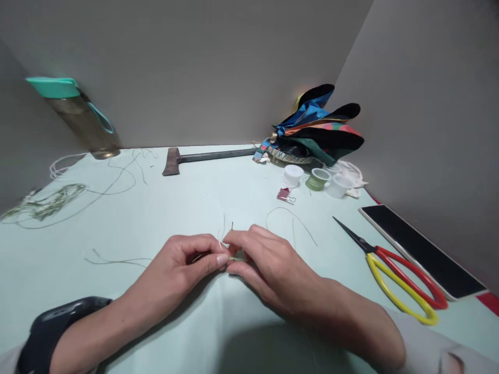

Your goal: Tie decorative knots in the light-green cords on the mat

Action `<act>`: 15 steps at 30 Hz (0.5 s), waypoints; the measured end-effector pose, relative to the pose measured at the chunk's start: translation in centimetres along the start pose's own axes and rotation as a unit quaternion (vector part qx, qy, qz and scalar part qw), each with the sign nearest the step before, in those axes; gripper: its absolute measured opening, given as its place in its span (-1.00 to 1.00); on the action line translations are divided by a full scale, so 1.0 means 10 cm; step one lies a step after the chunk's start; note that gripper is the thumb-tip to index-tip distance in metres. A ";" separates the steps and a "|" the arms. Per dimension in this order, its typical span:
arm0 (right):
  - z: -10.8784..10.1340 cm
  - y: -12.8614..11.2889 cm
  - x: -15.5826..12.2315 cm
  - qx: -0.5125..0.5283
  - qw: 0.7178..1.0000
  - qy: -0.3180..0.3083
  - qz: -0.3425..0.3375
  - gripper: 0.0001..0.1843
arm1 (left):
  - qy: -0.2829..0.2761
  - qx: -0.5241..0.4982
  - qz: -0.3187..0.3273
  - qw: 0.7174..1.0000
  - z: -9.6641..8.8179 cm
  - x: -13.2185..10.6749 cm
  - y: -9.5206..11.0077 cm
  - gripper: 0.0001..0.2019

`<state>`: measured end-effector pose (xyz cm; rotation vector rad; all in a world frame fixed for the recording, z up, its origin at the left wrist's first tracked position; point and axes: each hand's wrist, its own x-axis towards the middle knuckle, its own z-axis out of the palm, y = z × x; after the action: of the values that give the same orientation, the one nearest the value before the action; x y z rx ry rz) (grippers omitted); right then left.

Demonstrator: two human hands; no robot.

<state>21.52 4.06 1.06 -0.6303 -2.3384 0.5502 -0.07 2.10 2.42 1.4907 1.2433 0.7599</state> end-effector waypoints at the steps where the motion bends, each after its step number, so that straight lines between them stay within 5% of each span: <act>1: 0.00 0.03 0.01 0.001 1.000 0.000 -0.007 -0.86 | 0.001 -0.001 -0.006 1.000 0.00 0.00 0.00 -0.71; 15: 0.06 0.15 -0.03 -0.002 0.996 0.053 -0.068 -0.74 | 0.030 0.000 -0.032 0.999 0.08 -0.05 0.09 -0.72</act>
<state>21.76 4.97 -0.34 -0.4868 -2.2629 0.4388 0.75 1.41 3.09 1.4300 1.3301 0.7677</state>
